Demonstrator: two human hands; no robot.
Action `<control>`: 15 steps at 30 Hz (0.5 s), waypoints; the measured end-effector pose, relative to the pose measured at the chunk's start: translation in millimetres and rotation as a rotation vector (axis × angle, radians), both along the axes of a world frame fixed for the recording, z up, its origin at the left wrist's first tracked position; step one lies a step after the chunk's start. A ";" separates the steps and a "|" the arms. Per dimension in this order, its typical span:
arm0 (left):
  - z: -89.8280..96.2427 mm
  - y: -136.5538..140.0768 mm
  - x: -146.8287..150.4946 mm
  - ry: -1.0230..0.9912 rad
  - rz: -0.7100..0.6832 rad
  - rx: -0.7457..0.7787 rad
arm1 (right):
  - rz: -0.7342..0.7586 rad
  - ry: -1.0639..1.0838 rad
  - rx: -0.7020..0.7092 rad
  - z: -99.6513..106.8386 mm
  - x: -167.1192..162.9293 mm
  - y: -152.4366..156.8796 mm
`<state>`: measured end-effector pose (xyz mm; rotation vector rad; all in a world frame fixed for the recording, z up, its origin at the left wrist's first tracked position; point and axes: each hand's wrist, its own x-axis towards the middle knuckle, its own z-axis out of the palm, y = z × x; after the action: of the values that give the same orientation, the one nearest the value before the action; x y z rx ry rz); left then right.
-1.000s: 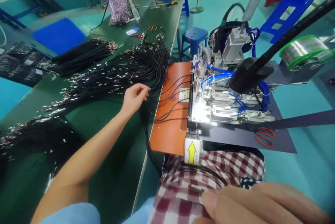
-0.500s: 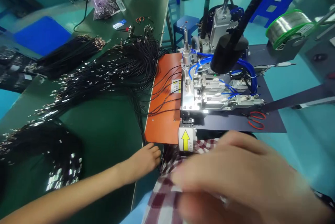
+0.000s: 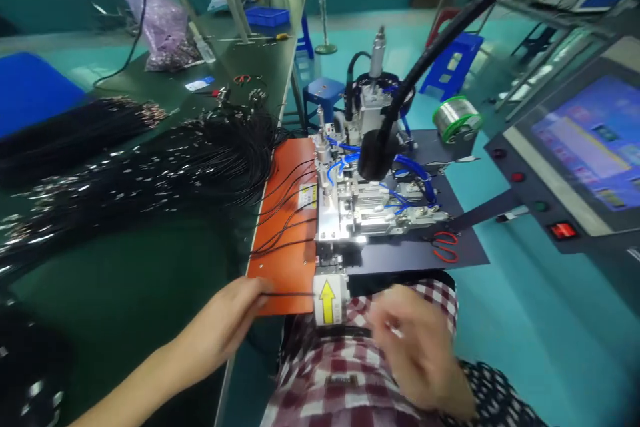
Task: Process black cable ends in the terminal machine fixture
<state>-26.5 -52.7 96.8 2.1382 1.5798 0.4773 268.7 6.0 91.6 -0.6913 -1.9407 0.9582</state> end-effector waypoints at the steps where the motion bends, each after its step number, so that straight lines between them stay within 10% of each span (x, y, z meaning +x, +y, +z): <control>1: -3.2 2.0 -0.3 -0.051 0.055 0.030 | 0.017 -0.027 -0.058 -5.9 -5.6 4.8; 7: -37.1 4.8 16.1 -0.102 0.031 0.053 | 0.064 -0.103 -0.382 -34.3 -34.3 9.5; 15: -37.3 15.2 53.4 -0.020 -0.148 0.056 | 0.077 -0.088 -0.397 -46.0 -40.1 4.9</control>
<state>26.9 -37.4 59.4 2.2650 1.4006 0.4972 228.6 10.8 45.6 -0.8988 -1.8802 1.4027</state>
